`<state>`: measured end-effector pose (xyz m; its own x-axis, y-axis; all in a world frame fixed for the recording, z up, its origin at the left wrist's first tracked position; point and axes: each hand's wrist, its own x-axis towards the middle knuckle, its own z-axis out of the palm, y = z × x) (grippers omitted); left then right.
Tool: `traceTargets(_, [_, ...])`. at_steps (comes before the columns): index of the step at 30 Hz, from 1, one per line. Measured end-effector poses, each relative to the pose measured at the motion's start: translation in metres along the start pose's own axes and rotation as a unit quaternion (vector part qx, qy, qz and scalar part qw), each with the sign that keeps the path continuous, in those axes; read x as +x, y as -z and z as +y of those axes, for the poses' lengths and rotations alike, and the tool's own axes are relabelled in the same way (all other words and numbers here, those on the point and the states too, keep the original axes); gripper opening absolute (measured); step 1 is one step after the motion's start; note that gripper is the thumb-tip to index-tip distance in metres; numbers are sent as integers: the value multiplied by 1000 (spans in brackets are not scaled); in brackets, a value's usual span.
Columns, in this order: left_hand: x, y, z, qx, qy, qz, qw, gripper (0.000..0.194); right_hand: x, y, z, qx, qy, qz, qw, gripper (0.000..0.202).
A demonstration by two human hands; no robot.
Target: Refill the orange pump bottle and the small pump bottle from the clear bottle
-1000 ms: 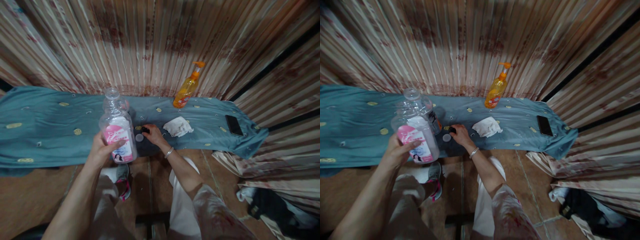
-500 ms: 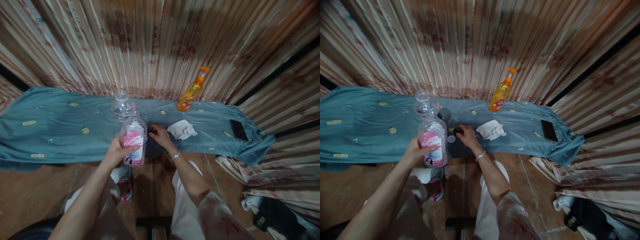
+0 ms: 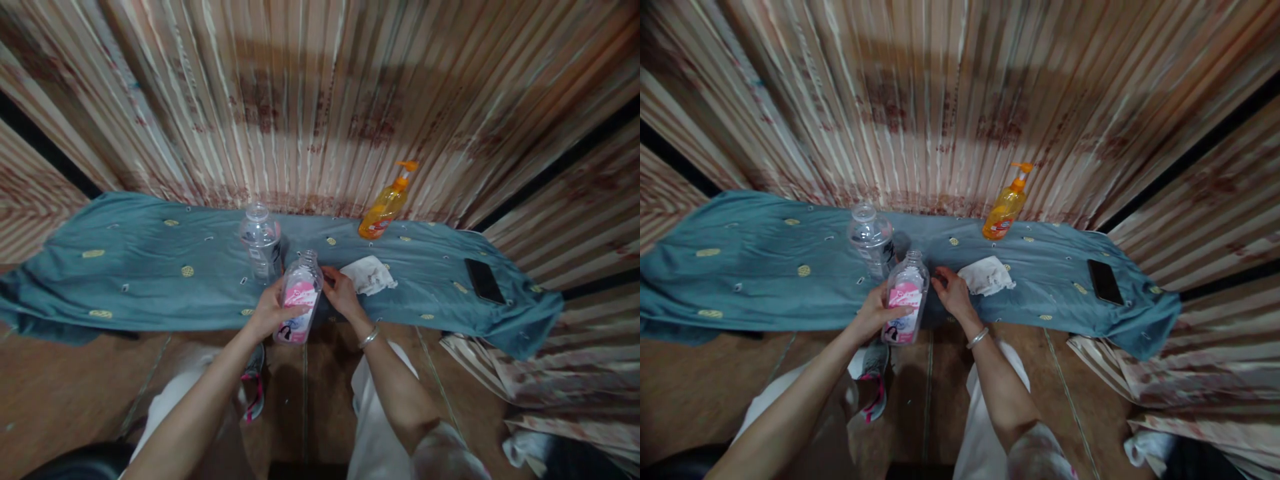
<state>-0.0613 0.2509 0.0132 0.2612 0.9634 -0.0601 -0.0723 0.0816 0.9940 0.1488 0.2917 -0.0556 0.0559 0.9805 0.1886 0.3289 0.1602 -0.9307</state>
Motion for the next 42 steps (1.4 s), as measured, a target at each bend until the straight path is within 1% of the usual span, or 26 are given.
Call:
traceTargets(4, [5,-2,-6,-10,-10,28,1000,63,-4,-2,-3,45,1,-10,999,32])
traceTargets(8, [10,-6,-11,-34,-22,44,998,63,-5,2,-4,94,-8,-14,995,42])
traceTargets(11, [15,-11,-10,-44,-25,59,997,61,-7,7,-8,125,-21,-28,992,51])
traceTargets(14, [19,-18,-5,-54,-30,74,995,62,-11,11,-17,151,-33,-43,987,58])
traceTargets(17, [23,-27,0,-57,-35,94,993,61,-18,12,-31,216,-48,-87,971,68])
traceTargets(19, [24,-34,2,-59,-44,109,991,59,-23,12,-39,261,-42,-127,956,71])
traceTargets(21, [25,-41,3,-69,-55,127,988,59,-30,11,-45,267,-32,-160,950,73])
traceTargets(23, [25,-46,3,-84,-57,142,985,60,-35,9,-46,241,-36,-174,954,77])
traceTargets(26, [22,-53,2,-96,-50,145,983,61,-42,6,-41,205,-57,-158,964,78])
traceTargets(29, [21,-58,-2,-85,-54,133,986,61,-45,9,-34,203,-67,-154,965,73])
traceTargets(34, [27,-73,-11,-31,-80,91,992,60,-41,29,-34,198,-44,-134,970,71])
traceTargets(36, [34,-80,-17,-12,-95,71,993,64,-39,39,-35,203,-45,-134,969,66])
traceTargets(38, [43,-84,-24,-25,-108,61,992,70,-37,49,-36,213,-58,-130,967,61])
traceTargets(39, [48,-85,-29,-39,-108,62,991,71,-36,54,-36,216,-65,-118,967,59])
traceTargets(40, [54,-85,-34,-48,-100,69,991,69,-35,60,-35,218,-72,-96,969,57])
traceTargets(41, [60,-85,-39,-41,-81,80,993,64,-34,67,-34,218,-77,-66,971,55])
traceTargets(42, [66,-85,-44,-7,-70,90,993,58,-32,74,-31,217,-81,-24,972,55])
